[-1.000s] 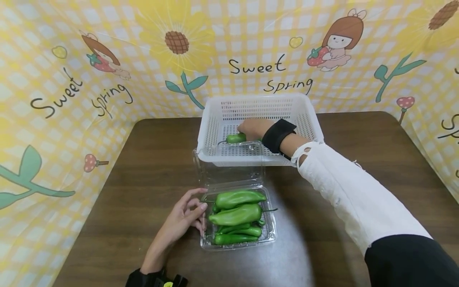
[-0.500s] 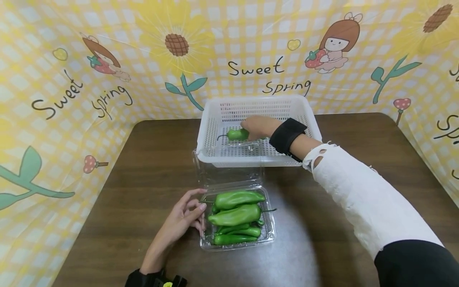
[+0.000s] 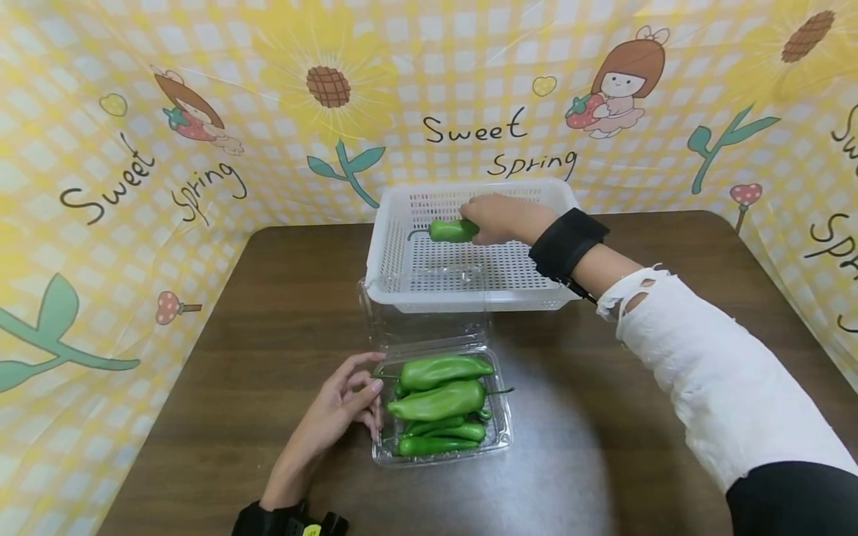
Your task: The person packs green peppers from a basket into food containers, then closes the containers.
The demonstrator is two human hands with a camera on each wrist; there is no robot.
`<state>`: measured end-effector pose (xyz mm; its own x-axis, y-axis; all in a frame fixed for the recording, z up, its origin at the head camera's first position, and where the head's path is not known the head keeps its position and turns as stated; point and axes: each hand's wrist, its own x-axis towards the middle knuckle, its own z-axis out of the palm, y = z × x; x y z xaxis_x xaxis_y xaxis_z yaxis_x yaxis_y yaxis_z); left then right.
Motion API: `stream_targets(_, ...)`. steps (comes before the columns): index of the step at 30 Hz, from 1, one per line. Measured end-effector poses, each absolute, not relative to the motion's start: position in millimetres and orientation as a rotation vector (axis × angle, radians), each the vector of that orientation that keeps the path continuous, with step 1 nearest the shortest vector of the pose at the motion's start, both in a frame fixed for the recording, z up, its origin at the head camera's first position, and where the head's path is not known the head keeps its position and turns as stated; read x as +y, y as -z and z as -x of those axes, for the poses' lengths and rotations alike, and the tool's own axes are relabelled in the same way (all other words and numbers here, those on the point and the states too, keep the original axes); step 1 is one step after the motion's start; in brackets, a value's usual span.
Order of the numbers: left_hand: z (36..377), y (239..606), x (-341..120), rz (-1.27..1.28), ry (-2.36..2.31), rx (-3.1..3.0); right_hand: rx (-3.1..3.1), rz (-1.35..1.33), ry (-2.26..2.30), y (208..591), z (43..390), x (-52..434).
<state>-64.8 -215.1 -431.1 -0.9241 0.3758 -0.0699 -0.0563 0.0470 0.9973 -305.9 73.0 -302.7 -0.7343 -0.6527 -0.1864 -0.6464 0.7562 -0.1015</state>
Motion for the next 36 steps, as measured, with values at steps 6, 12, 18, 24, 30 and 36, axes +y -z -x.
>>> stream_targets(6,65.7,430.7,-216.2,-0.347,-1.933,2.022,2.774,1.035,0.102,281.7,296.4,87.5)
stream_targets(12,65.1,431.4,-216.4,-0.382,-1.925,2.032,2.818,1.056,0.181,267.5,279.1,107.7)
stream_targets(18,65.0,432.0,-216.0,-0.366,-1.929,2.028,2.864,1.119,0.268,261.0,255.6,125.9)
stream_targets(24,66.5,431.4,-215.8,-0.368,-1.934,2.029,2.895,1.17,0.306,257.7,235.6,137.5)
stream_targets(30,66.1,430.2,-216.0,-0.365,-1.936,2.024,2.889,1.186,0.334,259.6,215.9,143.3)
stream_targets(36,64.7,430.6,-216.9,-0.39,-1.931,2.018,2.899,1.216,0.402,259.8,192.2,149.9)
